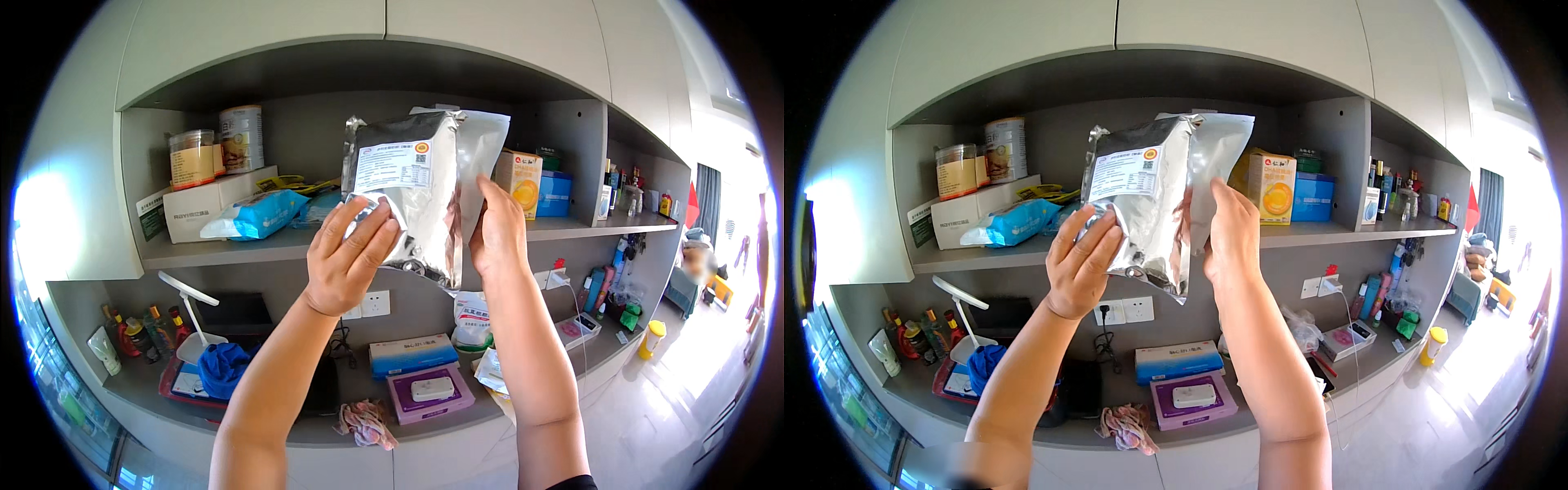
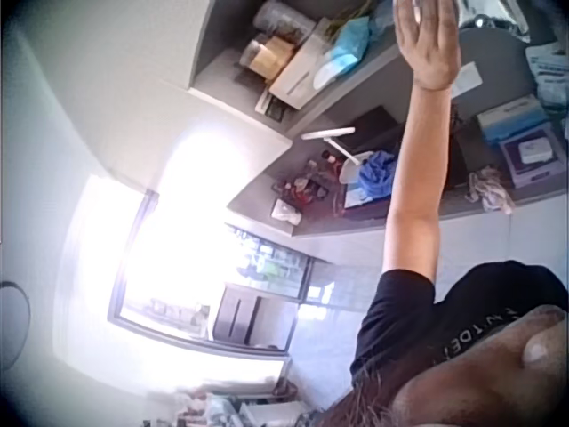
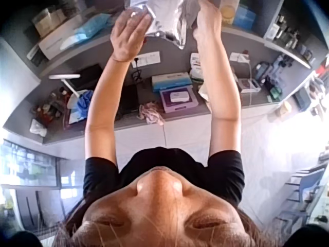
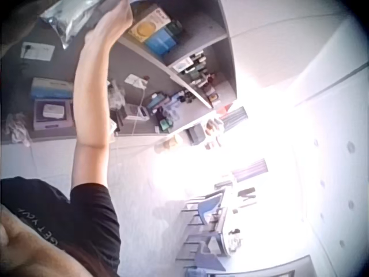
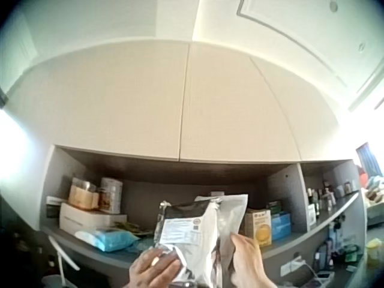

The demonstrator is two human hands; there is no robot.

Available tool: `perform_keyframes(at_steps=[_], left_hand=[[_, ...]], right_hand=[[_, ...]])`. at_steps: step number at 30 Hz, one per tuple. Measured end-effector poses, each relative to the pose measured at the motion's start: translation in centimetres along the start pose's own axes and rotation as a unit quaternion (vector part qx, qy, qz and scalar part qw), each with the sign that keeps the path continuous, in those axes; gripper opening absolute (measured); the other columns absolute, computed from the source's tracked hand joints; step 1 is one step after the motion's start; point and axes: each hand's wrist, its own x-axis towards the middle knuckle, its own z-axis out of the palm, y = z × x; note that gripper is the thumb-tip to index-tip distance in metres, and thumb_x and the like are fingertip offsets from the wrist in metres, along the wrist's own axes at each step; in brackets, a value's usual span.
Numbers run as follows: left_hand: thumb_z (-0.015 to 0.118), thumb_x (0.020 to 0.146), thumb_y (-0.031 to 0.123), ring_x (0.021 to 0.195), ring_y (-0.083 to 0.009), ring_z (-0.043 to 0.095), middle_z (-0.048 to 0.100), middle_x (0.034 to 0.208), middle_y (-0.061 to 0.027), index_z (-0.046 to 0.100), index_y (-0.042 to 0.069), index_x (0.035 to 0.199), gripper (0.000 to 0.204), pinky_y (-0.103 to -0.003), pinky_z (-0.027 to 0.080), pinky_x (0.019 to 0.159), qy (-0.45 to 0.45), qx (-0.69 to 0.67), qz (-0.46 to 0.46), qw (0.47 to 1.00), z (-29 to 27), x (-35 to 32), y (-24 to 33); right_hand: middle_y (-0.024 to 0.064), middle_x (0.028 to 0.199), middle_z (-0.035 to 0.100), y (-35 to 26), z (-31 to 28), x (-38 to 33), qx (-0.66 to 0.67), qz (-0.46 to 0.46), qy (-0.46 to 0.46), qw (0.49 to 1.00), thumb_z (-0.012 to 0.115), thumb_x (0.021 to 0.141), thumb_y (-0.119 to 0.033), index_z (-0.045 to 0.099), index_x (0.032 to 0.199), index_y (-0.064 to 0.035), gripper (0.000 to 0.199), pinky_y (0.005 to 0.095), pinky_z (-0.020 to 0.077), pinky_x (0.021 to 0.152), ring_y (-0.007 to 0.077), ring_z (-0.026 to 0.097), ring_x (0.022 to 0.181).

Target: The person wipes a shelf with a cloth, picks up several packages and a white object, and wipes an individual box and package before placing them back on the shelf.

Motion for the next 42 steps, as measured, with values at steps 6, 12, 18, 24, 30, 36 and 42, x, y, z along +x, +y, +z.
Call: perform_keyframes(at_steps=[6, 12, 18, 24, 30, 36, 42], left_hand=[[0.071, 0.08, 0.018, 0.122, -0.0251, 0.049, 0.06, 0.124, 0.0027, 0.062, 0.022, 0.116, 0.038, -0.043, 0.034, 0.106, -0.056, -0.013, 0.026, 0.998, -0.3, -1.3, 0.1], [0.073, 0.077, 0.02, 0.122, -0.0259, 0.048, 0.058, 0.126, 0.0039, 0.064, 0.025, 0.112, 0.037, -0.047, 0.031, 0.108, -0.059, -0.001, 0.016, 0.998, -2.6, -1.5, 1.8], [0.074, 0.075, 0.028, 0.125, -0.027, 0.045, 0.053, 0.13, 0.0058, 0.064, 0.035, 0.112, 0.039, -0.052, 0.029, 0.109, -0.01, -0.053, -0.057, 0.997, -5.9, -3.2, 7.4], [0.08, 0.07, 0.03, 0.136, -0.0416, 0.024, 0.029, 0.148, -0.0075, 0.068, 0.031, 0.114, 0.045, -0.06, 0.019, 0.108, -0.012, -0.216, -0.229, 0.949, -7.8, -6.6, 15.0], [0.081, 0.062, 0.001, 0.123, -0.0372, 0.049, 0.031, 0.146, -0.0248, 0.072, 0.017, 0.107, 0.049, -0.036, 0.046, 0.094, -0.233, -0.42, -0.394, 0.784, -13.6, -11.2, 15.8], [0.078, 0.057, -0.006, 0.132, -0.0335, 0.04, 0.027, 0.149, -0.0221, 0.07, 0.017, 0.112, 0.06, -0.037, 0.04, 0.101, -0.292, -0.326, -0.486, 0.757, -17.9, -15.4, 9.4], [0.048, 0.066, -0.024, 0.121, -0.0304, 0.052, 0.03, 0.148, -0.0182, 0.063, 0.008, 0.12, 0.064, -0.025, 0.055, 0.078, -0.26, -0.207, -0.601, 0.726, -22.5, -21.3, 3.3]], right_hand=[[0.0077, 0.087, 0.064, 0.2, -0.1, 1.2, -0.072, -0.043, -0.078, 0.993, 0.075, 0.08, -0.032, 0.06, 0.101, 0.001, 0.042, 0.0251, 0.0462, 0.064, 0.0115, 0.06, 0.076], [0.0029, 0.076, 0.061, -0.3, 0.9, -2.2, -0.041, -0.12, -0.049, 0.991, 0.075, 0.08, -0.019, 0.061, 0.091, -0.0001, 0.026, 0.0214, 0.0426, 0.054, 0.0064, 0.056, 0.065], [0.0046, 0.081, 0.061, 0.7, -2.3, -9.9, -0.065, -0.237, -0.008, 0.969, 0.067, 0.083, -0.013, 0.058, 0.099, 0.0022, 0.024, 0.0223, 0.0435, 0.061, 0.0086, 0.057, 0.071], [0.0112, 0.113, 0.061, 4.4, -8.5, -17.0, -0.009, -0.233, 0.022, 0.972, 0.048, 0.096, -0.018, 0.051, 0.119, 0.0017, 0.031, 0.0338, 0.0446, 0.092, 0.0219, 0.06, 0.102], [0.0069, 0.097, 0.062, 12.1, -11.6, -20.3, 0.038, 0.023, 0.118, 0.992, 0.056, 0.093, -0.013, 0.054, 0.107, 0.0002, 0.02, 0.0268, 0.0452, 0.079, 0.0135, 0.059, 0.088], [0.0006, 0.076, 0.057, 20.6, -5.3, -17.4, 0.038, 0.262, 0.093, 0.96, 0.062, 0.091, -0.016, 0.054, 0.092, -0.0031, 0.015, 0.0214, 0.0407, 0.053, 0.0068, 0.052, 0.063], [0.0051, 0.083, 0.059, 31.4, 4.4, -13.0, -0.048, 0.415, 0.006, 0.909, 0.074, 0.081, -0.028, 0.06, 0.095, -0.0014, 0.033, 0.0326, 0.0443, 0.068, 0.0164, 0.056, 0.075]])
